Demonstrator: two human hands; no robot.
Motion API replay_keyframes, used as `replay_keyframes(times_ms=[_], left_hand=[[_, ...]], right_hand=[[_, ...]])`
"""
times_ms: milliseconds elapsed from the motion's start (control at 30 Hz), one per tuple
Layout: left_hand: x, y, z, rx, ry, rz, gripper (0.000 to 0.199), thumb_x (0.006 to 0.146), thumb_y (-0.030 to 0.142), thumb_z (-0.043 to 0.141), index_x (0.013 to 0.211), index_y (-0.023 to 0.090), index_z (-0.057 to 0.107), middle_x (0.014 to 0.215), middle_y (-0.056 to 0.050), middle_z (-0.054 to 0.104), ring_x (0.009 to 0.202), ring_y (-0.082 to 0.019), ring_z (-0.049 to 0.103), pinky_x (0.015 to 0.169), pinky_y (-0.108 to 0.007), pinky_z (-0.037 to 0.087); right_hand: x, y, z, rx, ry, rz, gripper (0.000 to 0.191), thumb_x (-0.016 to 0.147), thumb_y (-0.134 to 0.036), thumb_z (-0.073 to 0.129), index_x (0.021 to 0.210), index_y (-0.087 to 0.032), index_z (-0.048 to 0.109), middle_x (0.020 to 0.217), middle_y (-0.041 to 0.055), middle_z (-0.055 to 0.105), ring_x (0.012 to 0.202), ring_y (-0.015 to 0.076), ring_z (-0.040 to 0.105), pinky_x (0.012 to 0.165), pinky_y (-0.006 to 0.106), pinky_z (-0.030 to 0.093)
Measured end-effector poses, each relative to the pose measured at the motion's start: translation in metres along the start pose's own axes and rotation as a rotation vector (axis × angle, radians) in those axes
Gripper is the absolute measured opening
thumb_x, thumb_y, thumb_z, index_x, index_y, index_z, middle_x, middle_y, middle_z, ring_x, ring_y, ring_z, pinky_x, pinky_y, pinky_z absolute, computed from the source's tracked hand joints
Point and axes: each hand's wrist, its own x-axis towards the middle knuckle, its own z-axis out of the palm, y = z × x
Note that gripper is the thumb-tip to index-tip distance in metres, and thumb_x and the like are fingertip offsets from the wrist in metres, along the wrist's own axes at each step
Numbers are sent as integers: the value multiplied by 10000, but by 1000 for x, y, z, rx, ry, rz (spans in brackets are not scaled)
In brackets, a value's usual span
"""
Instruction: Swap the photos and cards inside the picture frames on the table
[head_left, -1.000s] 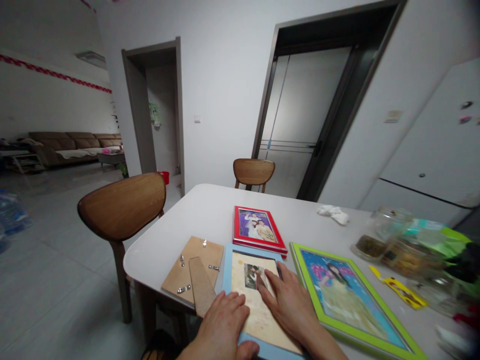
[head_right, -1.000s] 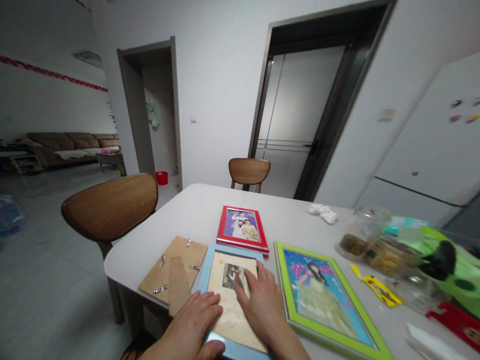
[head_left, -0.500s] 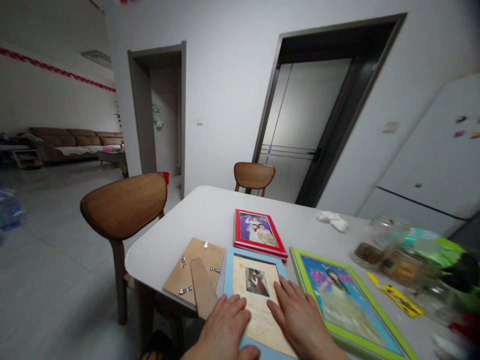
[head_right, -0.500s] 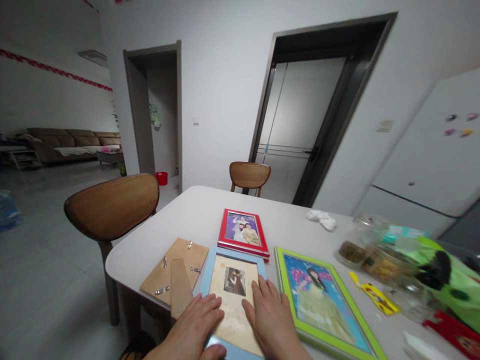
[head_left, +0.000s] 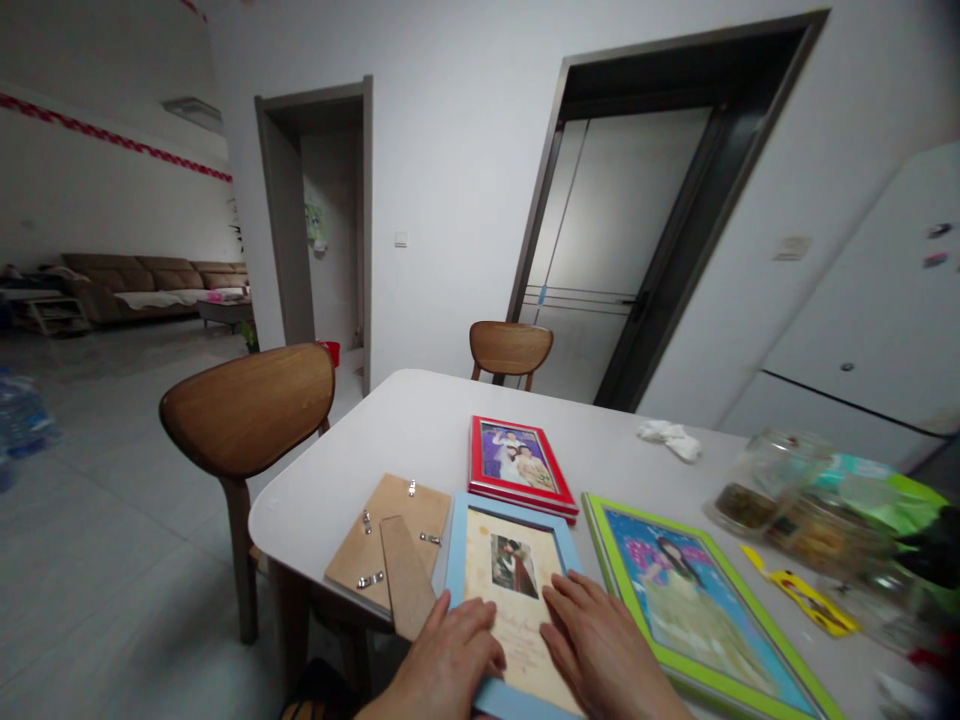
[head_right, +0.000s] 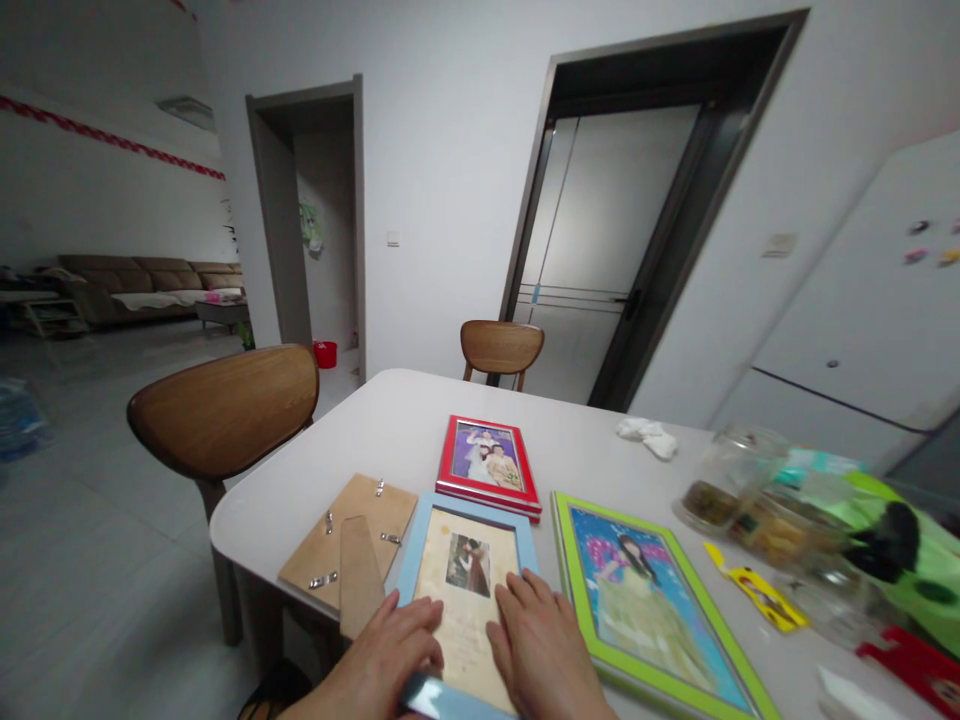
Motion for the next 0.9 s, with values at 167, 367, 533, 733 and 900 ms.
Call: replay_keyframes(times_ms=[167,367,533,733,900], left_hand=[[-34,-33,-22,27,185,-231,479,624,202,620,1082,203,478,1317,-105,334,1221,-228,258,987,-420,232],[-54,-89,-29,238,396,-361,605,557,151,654,1128,167,454,1306,-130,346,1210,-245,281,988,-422,248],[-52,-96,-25,285,477,-359,494,589,106,597,1066,195,508,1232,-87,457,1149,-229,389,956,-417,318],[-59,-101,-36,263,564,-305,427,614,191,638,1029,175,538,1164,-110,518,1081,-238,464,913,-393,384],[-54,-72,-53,237,664,-115,505,623,399,664,1049,165,528,1201,-150,475,1120,-268,418,920,-399,373]], right_hand=[[1,-6,0,39,-49,-42,490,711,-373,460,1189,-270,438,1264,75,423,1138,297,377,882,491,304],[19,-47,-11,185,-16,-135,428,736,-348,447,1131,-193,500,1165,109,508,1060,254,437,876,402,307],[36,-121,-4,248,28,-201,535,640,-404,567,1129,-217,458,1038,95,544,959,264,452,834,416,292],[43,-145,6,439,70,-173,472,599,-129,504,1064,-203,485,994,74,521,917,215,460,793,336,356],[30,-119,-30,610,172,-224,443,618,-135,463,1055,-193,501,1112,80,488,1013,213,439,885,368,345]])
